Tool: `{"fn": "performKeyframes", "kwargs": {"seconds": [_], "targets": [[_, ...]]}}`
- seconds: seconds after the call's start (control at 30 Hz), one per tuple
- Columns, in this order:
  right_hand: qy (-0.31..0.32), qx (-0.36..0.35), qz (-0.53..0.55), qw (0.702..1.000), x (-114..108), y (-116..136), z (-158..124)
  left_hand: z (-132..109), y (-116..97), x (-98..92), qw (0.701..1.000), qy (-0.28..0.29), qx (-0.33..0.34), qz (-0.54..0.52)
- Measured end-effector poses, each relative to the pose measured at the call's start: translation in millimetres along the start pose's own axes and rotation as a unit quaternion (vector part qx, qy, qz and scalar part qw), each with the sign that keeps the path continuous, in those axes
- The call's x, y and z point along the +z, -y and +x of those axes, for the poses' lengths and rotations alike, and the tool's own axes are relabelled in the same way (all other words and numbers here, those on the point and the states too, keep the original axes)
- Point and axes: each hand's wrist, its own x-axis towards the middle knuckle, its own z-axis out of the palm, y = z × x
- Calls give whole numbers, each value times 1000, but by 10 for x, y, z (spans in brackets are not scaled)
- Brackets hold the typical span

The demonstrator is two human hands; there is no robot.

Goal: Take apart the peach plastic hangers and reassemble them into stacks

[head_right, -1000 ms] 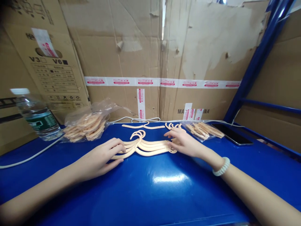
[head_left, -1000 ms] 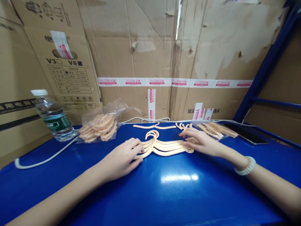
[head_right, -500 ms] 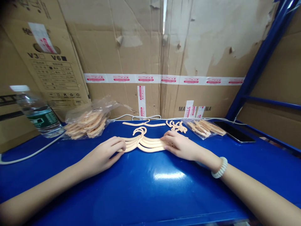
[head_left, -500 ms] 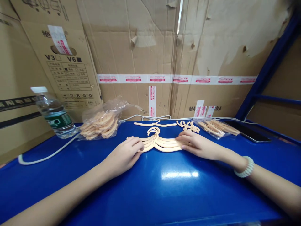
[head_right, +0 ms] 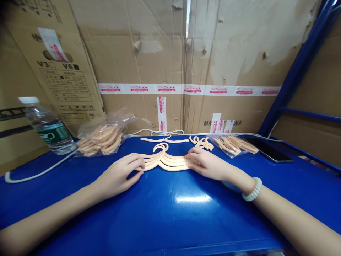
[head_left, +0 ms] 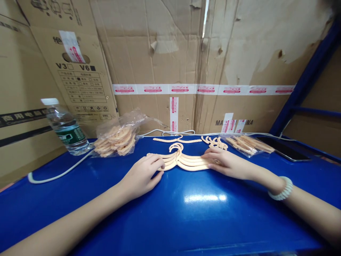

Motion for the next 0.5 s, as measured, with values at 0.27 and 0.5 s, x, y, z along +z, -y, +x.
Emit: {"fn": "performKeyframes", "kwargs": {"seconds": [0.27, 0.5], "targets": [[3, -1, -1, 1000, -1, 0, 3, -3, 11, 13, 1000, -8, -2, 4], [-51, 0, -3, 999, -73, -34, -11, -3, 20, 25, 999, -32, -1, 22]]}}
